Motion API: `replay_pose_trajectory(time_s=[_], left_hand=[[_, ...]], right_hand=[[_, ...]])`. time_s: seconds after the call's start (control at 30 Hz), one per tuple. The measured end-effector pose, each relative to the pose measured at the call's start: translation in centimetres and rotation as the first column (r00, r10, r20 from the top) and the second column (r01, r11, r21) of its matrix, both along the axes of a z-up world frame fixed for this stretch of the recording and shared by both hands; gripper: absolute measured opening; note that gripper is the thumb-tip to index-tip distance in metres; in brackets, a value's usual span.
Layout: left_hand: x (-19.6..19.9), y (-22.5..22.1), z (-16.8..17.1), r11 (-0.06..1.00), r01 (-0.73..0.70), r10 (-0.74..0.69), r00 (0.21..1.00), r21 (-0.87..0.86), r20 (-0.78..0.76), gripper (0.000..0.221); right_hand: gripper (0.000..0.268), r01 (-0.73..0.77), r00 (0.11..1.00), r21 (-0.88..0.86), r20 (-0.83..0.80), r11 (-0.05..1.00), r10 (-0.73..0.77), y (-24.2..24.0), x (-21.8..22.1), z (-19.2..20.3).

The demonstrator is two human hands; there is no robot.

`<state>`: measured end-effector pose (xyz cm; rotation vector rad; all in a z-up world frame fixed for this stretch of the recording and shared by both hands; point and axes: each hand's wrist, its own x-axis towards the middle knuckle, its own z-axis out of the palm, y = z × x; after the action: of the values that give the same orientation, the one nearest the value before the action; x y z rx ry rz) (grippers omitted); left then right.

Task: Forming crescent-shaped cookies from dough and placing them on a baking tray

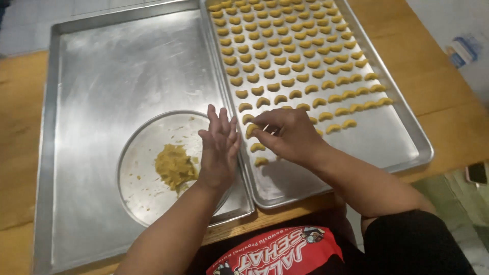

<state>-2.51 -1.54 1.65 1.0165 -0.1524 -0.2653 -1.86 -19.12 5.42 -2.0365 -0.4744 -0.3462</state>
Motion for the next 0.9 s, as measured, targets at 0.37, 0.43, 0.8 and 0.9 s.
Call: replay_pose_trajectory(time_s=[0.37,0.43,0.8,0.9], left_hand=[[-1.6,-7.3,0.3,0.841,0.349,-0.357,0.932,0.414,-0.058,0.078],[-1.4,-9.3,-0.6,0.855,0.344,-0.338,0.937,0.387,-0.086,0.074],[-1.4,-14.5,-0.5,0.831,0.343,-0.254,0.934,0.438,-0.251,0.051],[-1.5,-15.1,-1.4,0.852,0.338,-0.258,0.936,0.4,-0.24,0.051]], right_hand=[[0.023,0.434,0.844,-0.254,-0.223,0.865,-0.488,-17.7,-2.4,-3.2],[0.025,0.432,0.835,-0.268,-0.243,0.861,-0.494,-19.1,-2.6,-3.9],[0.023,0.411,0.78,-0.41,-0.305,0.814,-0.547,-24.6,-2.4,-6.2],[0.023,0.381,0.774,-0.457,-0.318,0.803,-0.548,-24.3,-2.1,-5.3]])
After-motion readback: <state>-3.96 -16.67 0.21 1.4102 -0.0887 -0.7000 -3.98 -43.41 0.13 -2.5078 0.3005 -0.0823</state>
